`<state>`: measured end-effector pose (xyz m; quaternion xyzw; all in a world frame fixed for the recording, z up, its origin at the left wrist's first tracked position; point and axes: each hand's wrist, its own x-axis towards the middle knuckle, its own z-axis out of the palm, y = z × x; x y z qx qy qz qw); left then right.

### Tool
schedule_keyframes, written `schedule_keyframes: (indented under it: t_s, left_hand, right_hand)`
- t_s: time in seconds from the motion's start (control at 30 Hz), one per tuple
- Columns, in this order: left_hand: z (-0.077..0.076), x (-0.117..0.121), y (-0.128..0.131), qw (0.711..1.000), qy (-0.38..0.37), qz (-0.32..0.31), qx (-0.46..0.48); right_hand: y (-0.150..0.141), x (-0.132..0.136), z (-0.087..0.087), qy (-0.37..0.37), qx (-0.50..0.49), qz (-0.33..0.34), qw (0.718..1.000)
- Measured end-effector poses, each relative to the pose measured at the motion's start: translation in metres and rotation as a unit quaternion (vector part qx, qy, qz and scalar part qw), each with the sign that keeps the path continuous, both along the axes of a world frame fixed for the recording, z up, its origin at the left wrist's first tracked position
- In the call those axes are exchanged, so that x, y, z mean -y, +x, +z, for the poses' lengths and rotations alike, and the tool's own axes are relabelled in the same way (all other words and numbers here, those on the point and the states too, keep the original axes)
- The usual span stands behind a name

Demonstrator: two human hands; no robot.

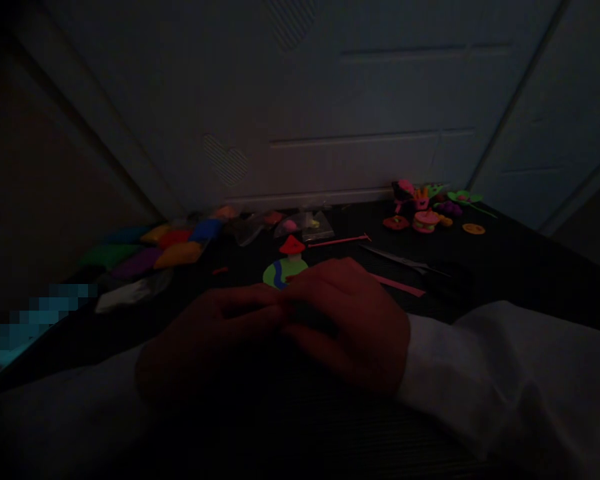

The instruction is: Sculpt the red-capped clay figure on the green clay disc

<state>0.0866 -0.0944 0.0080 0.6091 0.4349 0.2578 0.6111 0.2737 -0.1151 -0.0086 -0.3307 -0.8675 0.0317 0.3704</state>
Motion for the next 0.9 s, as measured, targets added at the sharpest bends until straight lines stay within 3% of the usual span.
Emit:
schedule_keyframes:
  t_s: [0.7, 0.9]
  left_hand:
    - [0.0017, -0.0014, 0.0011, 1.0, 0.019, -0.001, -0.013]
    - [0.001, -0.0008, 0.0015, 1.0, -0.025, 0.001, 0.013]
  right_hand:
    - [-0.0006, -0.0007, 0.0018, 0.011, 0.002, -0.011, 1.0]
    - [-0.0012, -0.0009, 0.0022, 0.009, 0.005, -0.008, 1.0]
